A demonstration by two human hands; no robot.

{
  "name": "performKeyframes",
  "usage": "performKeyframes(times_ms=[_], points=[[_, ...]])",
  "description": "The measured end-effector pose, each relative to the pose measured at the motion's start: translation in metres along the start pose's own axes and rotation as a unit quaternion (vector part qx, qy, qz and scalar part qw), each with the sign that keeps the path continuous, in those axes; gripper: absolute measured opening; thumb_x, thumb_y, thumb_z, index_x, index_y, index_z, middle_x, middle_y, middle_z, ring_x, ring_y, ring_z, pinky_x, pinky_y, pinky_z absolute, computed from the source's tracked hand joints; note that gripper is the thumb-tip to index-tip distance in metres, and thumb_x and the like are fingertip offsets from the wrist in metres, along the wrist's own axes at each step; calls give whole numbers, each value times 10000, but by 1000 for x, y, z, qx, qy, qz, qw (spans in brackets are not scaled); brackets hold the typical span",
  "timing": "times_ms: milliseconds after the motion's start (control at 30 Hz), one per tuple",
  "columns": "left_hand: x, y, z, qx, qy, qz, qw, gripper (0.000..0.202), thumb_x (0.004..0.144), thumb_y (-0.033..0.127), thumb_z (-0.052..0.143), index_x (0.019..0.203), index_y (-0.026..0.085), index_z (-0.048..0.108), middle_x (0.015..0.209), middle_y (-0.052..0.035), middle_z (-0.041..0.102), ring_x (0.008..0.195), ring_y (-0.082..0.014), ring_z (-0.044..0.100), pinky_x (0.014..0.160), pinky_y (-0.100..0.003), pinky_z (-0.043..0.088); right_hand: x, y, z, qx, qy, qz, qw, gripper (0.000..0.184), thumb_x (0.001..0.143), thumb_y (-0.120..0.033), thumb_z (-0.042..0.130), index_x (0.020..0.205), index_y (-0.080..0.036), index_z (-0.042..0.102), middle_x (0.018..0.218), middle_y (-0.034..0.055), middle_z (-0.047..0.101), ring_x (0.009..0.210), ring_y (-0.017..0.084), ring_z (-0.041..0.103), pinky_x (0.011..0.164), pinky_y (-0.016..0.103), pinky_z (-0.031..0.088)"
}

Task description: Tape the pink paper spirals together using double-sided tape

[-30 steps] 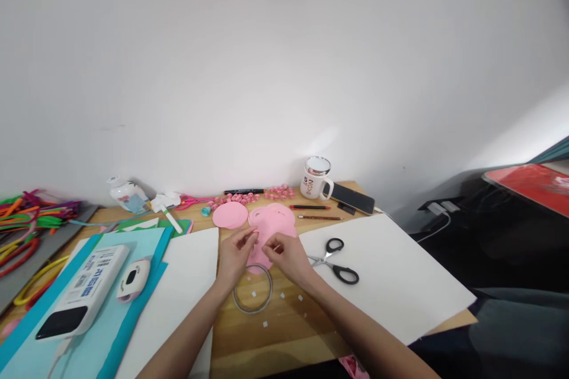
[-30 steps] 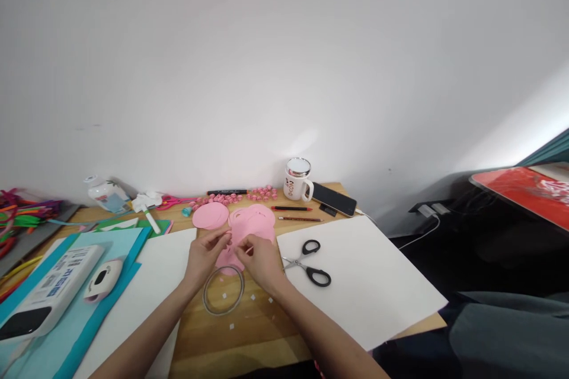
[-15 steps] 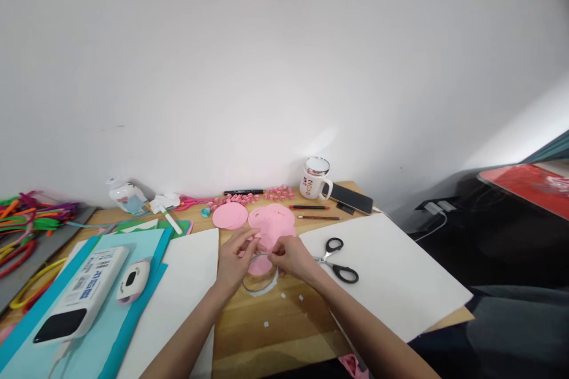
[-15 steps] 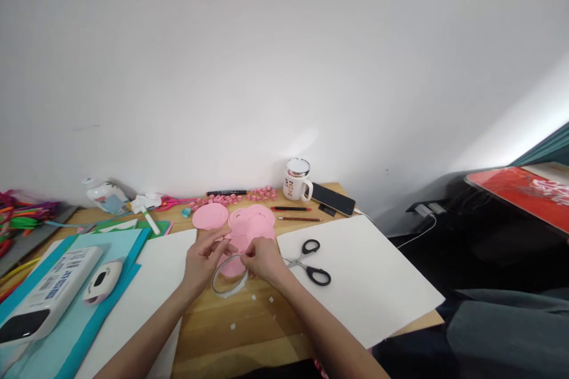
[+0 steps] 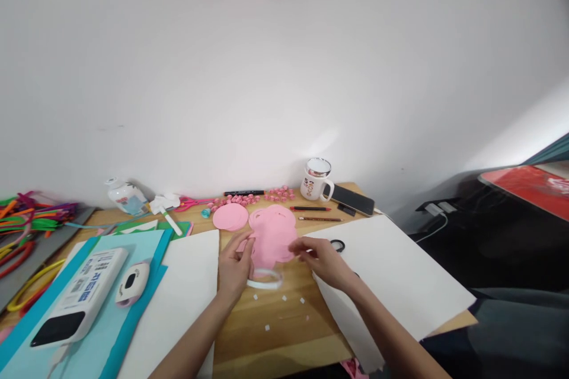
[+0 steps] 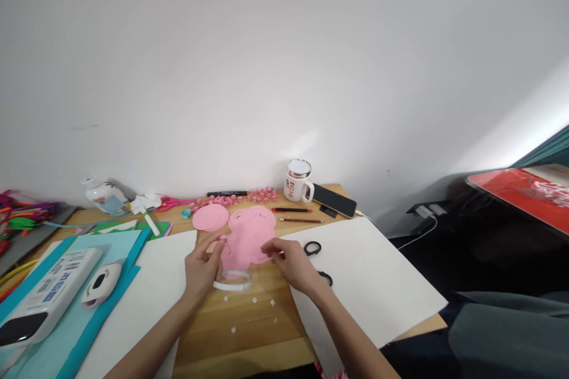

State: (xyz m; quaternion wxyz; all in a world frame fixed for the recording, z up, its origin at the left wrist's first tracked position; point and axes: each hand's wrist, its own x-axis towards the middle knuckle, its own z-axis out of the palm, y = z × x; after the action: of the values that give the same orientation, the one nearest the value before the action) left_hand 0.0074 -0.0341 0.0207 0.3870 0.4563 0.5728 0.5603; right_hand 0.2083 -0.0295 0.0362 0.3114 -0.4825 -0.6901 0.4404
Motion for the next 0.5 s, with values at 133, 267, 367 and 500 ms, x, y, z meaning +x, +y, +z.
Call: performKeyframes(times_ms=[133, 267, 367, 500], points=[[5, 4, -2, -3, 76, -38, 996, 349, 691, 388, 618, 928, 135, 649, 261, 105, 382, 218, -68, 344, 265, -160, 277, -31, 16, -28, -305, 13, -23, 952, 591, 585, 84, 352, 1054, -189, 588, 1140, 95, 563, 1119, 228, 463, 890, 378, 410], [9, 8, -4, 1, 135, -33, 990, 394, 691, 396, 605, 974, 125, 644, 280, 100, 400, 236, -76, 365, 281, -169, 284, -45, 38, -33, -435, 10, 7, 900, 651, 599, 98, 346, 1143, -209, 530, 1215, 103, 500, 1116, 238, 450, 816, 351, 450], [10, 8, -7, -3, 166, -24, 986, 464, 684, 408, 605, 1040, 111, 627, 288, 96, 413, 249, -82, 379, 295, -176, 302, -45, 47, -33, -454, 10, 1, 891, 563, 681, 52, 345, 1138, -222, 526, 1146, 97, 534, 961, 219, 522, 717, 309, 471], [12, 7, -9, -13, 187, -25, 982, 515, 676, 437, 606, 1061, 97, 618, 286, 97, 402, 252, -83, 375, 297, -177, 302, -43, 48, -41, -435, 3, -11, 901, 553, 662, 39, 361, 1115, -225, 536, 1070, 85, 555, 870, 212, 556, 751, 347, 451]])
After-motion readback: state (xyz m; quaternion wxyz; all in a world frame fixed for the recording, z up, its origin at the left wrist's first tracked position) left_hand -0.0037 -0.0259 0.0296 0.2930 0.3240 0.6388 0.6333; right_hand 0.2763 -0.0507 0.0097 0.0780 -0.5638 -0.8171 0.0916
